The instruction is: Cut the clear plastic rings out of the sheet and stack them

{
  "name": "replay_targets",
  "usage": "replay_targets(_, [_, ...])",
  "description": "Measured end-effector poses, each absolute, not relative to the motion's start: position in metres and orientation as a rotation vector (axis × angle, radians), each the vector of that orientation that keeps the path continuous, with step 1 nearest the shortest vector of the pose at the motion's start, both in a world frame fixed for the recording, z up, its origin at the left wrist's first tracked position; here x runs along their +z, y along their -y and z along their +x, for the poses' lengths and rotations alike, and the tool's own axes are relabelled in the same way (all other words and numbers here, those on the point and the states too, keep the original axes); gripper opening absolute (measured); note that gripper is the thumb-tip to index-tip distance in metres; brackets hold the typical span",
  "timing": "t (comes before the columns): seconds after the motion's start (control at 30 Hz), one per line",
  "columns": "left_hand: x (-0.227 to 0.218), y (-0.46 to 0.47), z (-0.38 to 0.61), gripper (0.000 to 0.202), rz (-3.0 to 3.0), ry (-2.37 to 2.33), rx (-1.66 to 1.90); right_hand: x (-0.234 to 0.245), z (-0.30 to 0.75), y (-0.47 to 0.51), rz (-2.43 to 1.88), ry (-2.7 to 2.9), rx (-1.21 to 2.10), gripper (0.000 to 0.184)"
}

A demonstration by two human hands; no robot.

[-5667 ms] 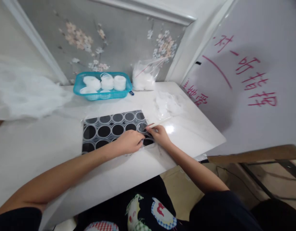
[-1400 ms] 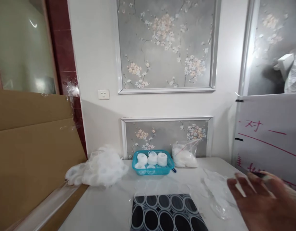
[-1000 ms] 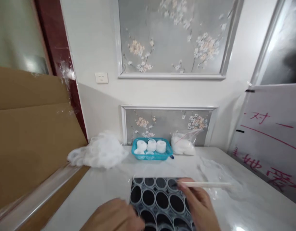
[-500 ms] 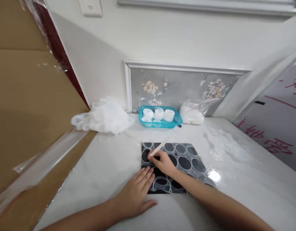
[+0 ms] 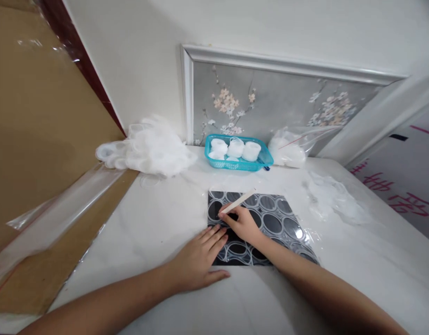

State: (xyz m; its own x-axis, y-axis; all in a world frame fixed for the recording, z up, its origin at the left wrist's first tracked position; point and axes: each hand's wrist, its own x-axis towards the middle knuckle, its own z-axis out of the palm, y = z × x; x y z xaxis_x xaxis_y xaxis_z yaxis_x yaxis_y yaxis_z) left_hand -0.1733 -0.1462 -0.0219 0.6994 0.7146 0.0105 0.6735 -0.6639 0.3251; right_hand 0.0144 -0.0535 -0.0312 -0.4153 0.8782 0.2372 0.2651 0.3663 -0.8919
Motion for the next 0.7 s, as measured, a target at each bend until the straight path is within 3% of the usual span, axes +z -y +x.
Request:
replay_targets(0.23, [-0.021,0.143,-0.172,0.084,2.571,-1.110,0.224,-0.031,0.016,0.058,-0.969,2.000,0.875,0.013])
replay_targets(0.47, [-0.011,0.131,-0.175,0.091,2.457,-1.085,0.217,-0.023,0.027,0.034,-0.668,2.388,0.311,0.022])
replay_targets(0.6, [-0.008,0.123,-0.180,0.082,2.449,-1.046,0.270,0.011,0.043,-0.007,-1.089,1.754,0.115,0.027])
replay_targets(0.7, [-0.011,0.120,-0.181,0.061,2.488,-1.055,0.422,0.016,0.057,0.006,-1.106,1.792,0.221,0.023])
